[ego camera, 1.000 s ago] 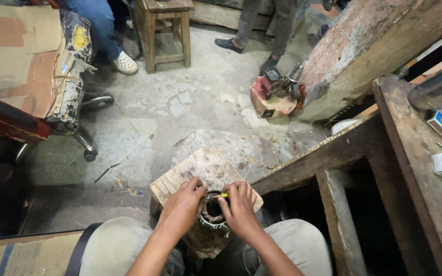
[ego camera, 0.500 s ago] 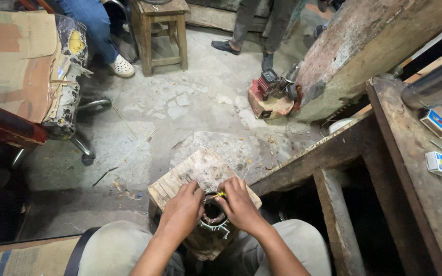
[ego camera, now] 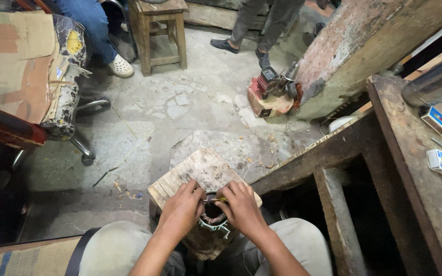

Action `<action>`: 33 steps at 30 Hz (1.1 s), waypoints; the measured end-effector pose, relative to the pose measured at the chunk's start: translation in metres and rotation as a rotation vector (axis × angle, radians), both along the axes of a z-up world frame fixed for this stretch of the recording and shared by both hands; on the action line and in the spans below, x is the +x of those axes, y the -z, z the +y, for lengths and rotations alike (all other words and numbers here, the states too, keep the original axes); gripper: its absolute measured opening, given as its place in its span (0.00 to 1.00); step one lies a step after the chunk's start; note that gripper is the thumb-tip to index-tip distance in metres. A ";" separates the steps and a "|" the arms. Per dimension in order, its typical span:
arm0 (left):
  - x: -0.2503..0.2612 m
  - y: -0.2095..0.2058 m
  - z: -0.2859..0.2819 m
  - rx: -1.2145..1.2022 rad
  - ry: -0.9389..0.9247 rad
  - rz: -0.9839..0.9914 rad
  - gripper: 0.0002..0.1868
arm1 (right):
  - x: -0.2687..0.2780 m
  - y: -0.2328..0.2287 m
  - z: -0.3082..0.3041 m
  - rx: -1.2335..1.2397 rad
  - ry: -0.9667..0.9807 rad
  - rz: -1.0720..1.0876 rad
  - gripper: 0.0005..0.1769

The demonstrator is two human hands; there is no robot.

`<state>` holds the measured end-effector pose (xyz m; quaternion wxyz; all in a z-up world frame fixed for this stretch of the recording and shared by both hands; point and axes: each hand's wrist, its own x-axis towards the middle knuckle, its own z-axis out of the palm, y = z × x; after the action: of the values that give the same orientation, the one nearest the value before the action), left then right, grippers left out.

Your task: The person uses a yellow-handled screwdriver to adjust and tighten copper windings inside a motor stator. The person rotates the stator and continues to manipulate the windings with the tool throughout the clip.

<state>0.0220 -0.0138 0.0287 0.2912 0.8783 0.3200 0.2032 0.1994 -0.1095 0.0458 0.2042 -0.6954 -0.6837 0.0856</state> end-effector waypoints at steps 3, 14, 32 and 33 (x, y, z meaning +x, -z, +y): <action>0.001 0.003 0.001 -0.026 -0.011 0.005 0.08 | -0.003 -0.004 -0.005 0.041 0.027 0.060 0.12; -0.002 0.018 0.003 -0.045 -0.092 -0.166 0.12 | -0.013 0.003 -0.013 0.091 0.099 0.140 0.11; -0.012 0.046 0.013 -0.371 0.111 0.173 0.29 | -0.015 0.004 -0.009 0.122 0.243 0.420 0.14; -0.012 0.046 0.012 -0.371 0.114 0.170 0.29 | -0.016 0.005 -0.009 0.130 0.233 0.413 0.14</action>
<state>0.0101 -0.0015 -0.0170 0.4311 0.8402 0.3252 0.0494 0.1835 -0.1183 0.0411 0.3925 -0.7228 -0.5465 0.1578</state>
